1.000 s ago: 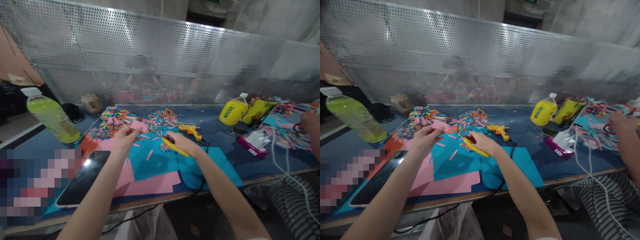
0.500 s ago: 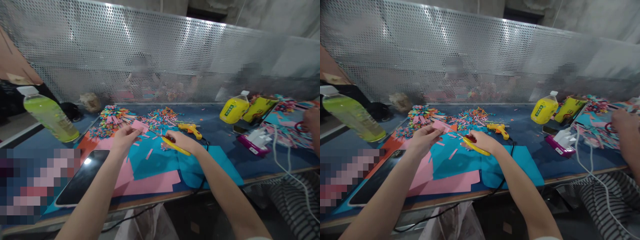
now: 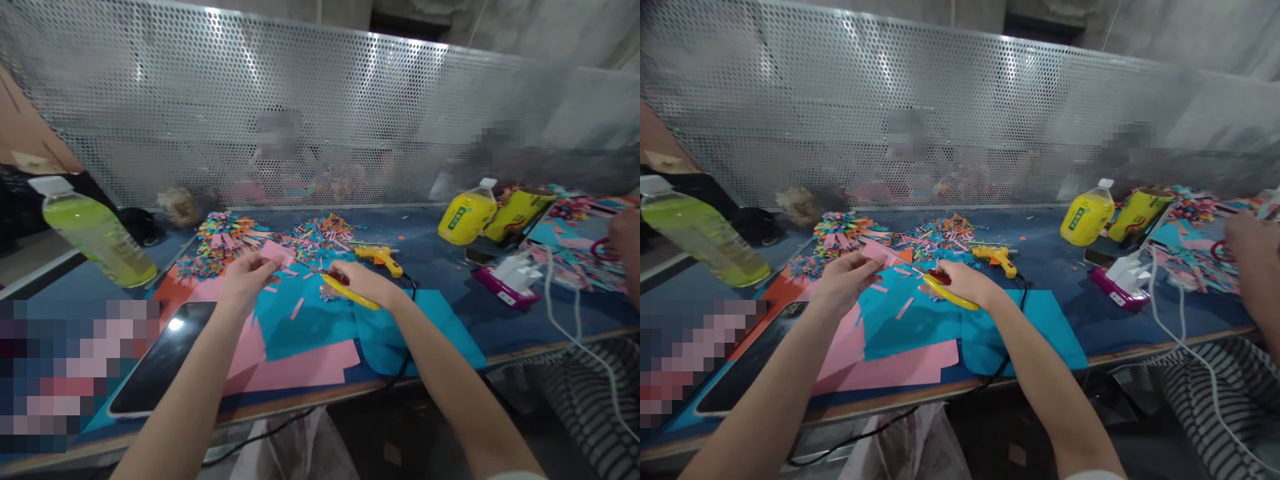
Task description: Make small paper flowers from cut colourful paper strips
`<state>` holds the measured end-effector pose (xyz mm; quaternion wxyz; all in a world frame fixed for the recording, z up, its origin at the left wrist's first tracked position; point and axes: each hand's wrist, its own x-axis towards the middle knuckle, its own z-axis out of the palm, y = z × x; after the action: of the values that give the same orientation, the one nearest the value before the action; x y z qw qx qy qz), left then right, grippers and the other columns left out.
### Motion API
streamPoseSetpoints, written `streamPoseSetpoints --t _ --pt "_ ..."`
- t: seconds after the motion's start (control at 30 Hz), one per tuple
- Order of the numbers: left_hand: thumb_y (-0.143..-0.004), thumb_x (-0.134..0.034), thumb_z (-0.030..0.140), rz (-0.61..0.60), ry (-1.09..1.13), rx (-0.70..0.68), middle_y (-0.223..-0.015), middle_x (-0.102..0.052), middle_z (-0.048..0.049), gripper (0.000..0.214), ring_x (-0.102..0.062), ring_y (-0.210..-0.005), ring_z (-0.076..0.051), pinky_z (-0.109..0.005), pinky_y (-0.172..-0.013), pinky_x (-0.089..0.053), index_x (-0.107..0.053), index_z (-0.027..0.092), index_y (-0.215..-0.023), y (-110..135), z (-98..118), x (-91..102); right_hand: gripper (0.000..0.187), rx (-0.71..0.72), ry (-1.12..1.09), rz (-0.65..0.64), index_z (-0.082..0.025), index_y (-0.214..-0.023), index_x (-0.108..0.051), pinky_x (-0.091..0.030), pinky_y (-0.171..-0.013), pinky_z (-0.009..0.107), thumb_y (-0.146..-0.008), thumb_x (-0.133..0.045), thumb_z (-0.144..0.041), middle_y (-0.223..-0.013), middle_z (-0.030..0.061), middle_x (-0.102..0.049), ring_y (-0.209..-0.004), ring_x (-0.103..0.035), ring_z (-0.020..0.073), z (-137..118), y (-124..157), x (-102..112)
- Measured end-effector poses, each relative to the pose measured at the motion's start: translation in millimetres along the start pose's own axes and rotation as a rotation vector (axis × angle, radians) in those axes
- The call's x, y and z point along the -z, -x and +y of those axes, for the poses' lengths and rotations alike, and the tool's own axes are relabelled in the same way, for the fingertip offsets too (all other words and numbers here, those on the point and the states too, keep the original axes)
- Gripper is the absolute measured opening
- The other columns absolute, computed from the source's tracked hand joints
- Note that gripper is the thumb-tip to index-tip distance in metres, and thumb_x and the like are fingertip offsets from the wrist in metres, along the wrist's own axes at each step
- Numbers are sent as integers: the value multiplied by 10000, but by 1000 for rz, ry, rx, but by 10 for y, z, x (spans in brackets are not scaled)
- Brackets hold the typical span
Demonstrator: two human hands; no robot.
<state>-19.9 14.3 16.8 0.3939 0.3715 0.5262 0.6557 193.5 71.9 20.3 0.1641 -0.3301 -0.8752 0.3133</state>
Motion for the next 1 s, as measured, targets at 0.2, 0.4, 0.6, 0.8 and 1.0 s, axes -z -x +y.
streamPoseSetpoints --t 0.2,0.4,0.6,0.8,1.0 --pt "-420 -785 332 -6 -2 8 -563 -588 4 345 -539 -508 -85 -171 -439 -441 -600 118 -618 32 35 -12 368 13 -12 -6 -184 -772 -462 -334 -508 228 -688 -550 -531 -698 -8 -525 -588 -466 107 -19 -5 15" --pt "-418 -784 352 10 -37 31 -561 -589 5 347 -526 -482 -75 -175 -455 -441 -606 122 -607 7 11 5 364 2 -2 9 -181 -717 -446 -328 -503 223 -674 -561 -524 -643 -31 -462 -552 -421 93 -43 -5 17" --pt "-401 -790 345 6 -14 39 -571 -599 -3 366 -528 -478 -74 -173 -449 -431 -622 113 -629 -10 3 19 397 13 14 48 -184 -645 -400 -305 -510 214 -649 -583 -537 -591 -45 -417 -547 -392 87 -59 -1 24" --pt "-454 -774 349 -69 -64 57 -601 -620 -12 336 -537 -490 -72 -170 -463 -429 -632 118 -652 -2 -15 42 384 17 50 32 -182 -713 -449 -301 -507 211 -652 -582 -537 -632 -36 -452 -557 -397 89 -34 7 37" --pt "-485 -759 365 -119 -105 67 -617 -639 -41 326 -550 -468 -96 -190 -435 -425 -634 121 -660 -30 -70 62 376 24 44 37 -177 -763 -479 -321 -521 215 -658 -585 -522 -666 -26 -485 -576 -419 92 -37 7 29"
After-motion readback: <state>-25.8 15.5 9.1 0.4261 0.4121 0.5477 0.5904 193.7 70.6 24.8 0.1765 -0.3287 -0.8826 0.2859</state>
